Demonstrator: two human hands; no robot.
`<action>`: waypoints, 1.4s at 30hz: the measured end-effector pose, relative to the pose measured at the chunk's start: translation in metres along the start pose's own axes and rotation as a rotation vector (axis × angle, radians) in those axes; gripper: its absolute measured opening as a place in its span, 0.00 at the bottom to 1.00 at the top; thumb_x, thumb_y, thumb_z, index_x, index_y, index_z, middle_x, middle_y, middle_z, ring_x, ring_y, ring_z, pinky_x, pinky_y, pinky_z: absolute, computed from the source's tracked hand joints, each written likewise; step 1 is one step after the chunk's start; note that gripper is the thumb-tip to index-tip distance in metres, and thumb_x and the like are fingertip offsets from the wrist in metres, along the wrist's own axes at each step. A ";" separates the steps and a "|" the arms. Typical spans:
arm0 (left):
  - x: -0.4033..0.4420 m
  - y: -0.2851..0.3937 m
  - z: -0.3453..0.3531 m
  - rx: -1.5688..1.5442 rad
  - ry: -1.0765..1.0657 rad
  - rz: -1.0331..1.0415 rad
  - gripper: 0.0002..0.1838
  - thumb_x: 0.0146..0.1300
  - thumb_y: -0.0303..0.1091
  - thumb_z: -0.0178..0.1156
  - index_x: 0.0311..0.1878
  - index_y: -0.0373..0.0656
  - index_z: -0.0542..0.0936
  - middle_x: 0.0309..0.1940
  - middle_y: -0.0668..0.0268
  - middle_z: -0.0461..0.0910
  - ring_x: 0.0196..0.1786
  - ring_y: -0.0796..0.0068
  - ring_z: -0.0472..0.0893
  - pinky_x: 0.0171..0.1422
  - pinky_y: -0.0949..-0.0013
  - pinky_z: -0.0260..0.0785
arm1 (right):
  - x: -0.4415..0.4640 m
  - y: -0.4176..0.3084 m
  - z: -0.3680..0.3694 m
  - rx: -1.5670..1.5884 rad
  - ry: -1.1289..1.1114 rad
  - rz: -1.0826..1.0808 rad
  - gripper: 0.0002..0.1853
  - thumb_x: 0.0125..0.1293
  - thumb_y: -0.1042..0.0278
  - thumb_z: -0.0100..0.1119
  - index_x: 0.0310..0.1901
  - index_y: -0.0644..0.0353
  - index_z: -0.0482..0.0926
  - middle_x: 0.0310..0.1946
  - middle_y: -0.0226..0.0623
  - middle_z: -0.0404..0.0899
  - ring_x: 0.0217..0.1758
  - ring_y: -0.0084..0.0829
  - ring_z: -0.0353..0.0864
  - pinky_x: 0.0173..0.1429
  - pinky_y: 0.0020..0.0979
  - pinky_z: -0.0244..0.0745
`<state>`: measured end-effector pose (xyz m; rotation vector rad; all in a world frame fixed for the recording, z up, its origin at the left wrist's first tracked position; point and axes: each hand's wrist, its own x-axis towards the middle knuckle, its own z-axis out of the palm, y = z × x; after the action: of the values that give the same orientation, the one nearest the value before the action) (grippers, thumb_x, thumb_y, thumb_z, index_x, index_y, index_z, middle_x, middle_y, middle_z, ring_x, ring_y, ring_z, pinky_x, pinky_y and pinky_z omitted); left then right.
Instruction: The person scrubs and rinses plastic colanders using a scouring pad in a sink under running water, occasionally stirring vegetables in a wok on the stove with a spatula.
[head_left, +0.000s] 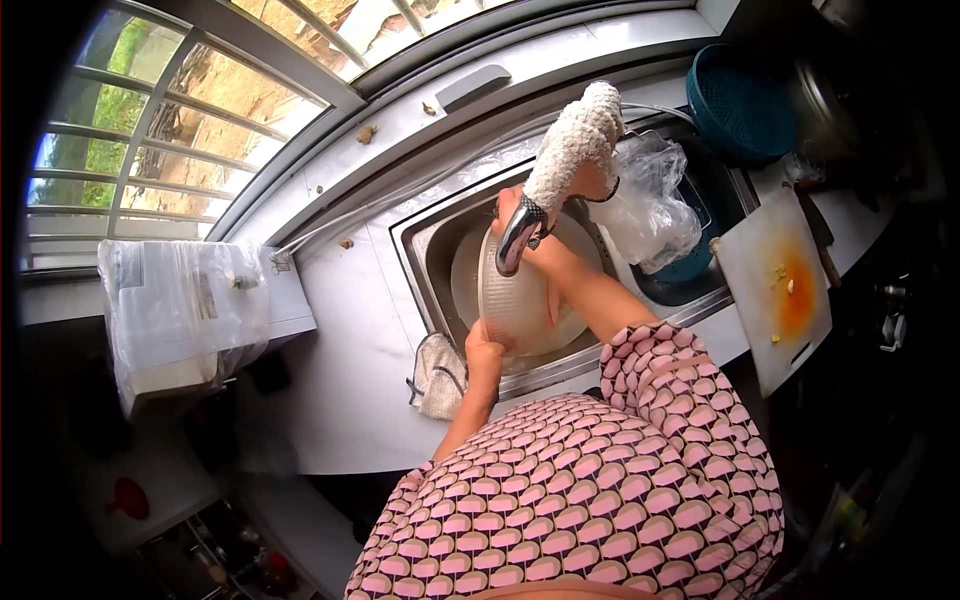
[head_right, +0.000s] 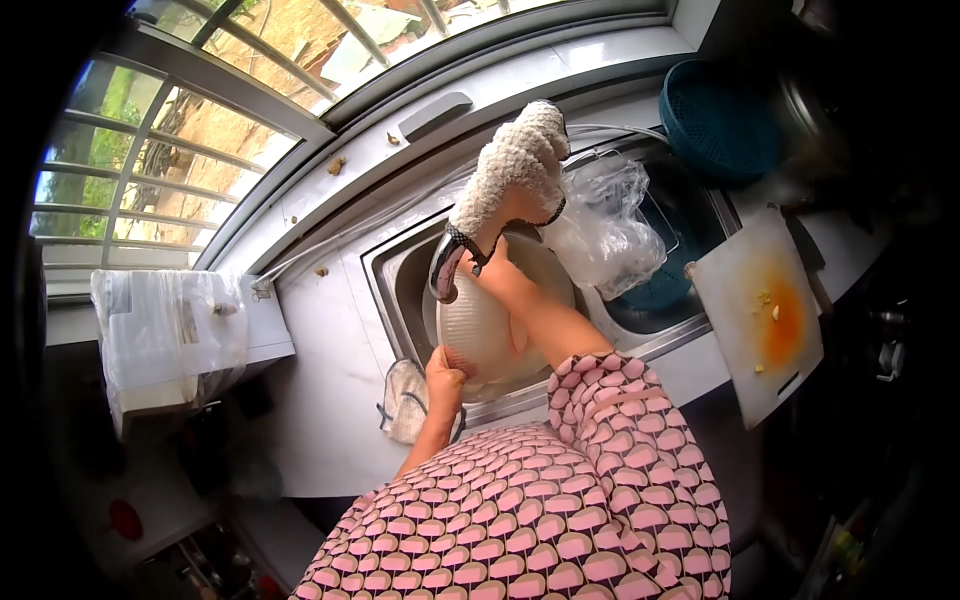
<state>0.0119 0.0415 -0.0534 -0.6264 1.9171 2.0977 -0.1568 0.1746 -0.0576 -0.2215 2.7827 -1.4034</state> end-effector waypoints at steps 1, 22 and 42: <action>-0.003 0.000 0.000 0.014 -0.006 0.025 0.21 0.34 0.12 0.41 0.35 0.35 0.73 0.29 0.65 0.77 0.30 0.74 0.77 0.36 0.73 0.72 | 0.000 0.018 0.012 0.020 0.010 0.061 0.14 0.47 0.69 0.60 0.37 0.63 0.73 0.35 0.49 0.72 0.40 0.46 0.73 0.44 0.44 0.68; 0.015 -0.014 -0.008 -0.012 -0.031 -0.006 0.20 0.38 0.13 0.47 0.39 0.35 0.73 0.32 0.62 0.78 0.33 0.71 0.78 0.37 0.71 0.71 | -0.024 -0.026 0.034 -0.188 0.013 0.048 0.13 0.44 0.71 0.60 0.33 0.61 0.70 0.34 0.43 0.70 0.40 0.42 0.74 0.40 0.38 0.73; -0.015 -0.005 -0.050 -0.155 -0.186 -0.124 0.33 0.33 0.12 0.47 0.52 0.34 0.70 0.43 0.62 0.77 0.45 0.70 0.77 0.52 0.70 0.69 | 0.018 0.006 0.031 0.130 -0.292 0.165 0.17 0.49 0.64 0.58 0.41 0.63 0.76 0.38 0.51 0.77 0.43 0.46 0.78 0.50 0.38 0.72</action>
<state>0.0352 -0.0058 -0.0541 -0.5437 1.5885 2.1569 -0.1729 0.1506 -0.0801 -0.1730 2.4083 -1.3810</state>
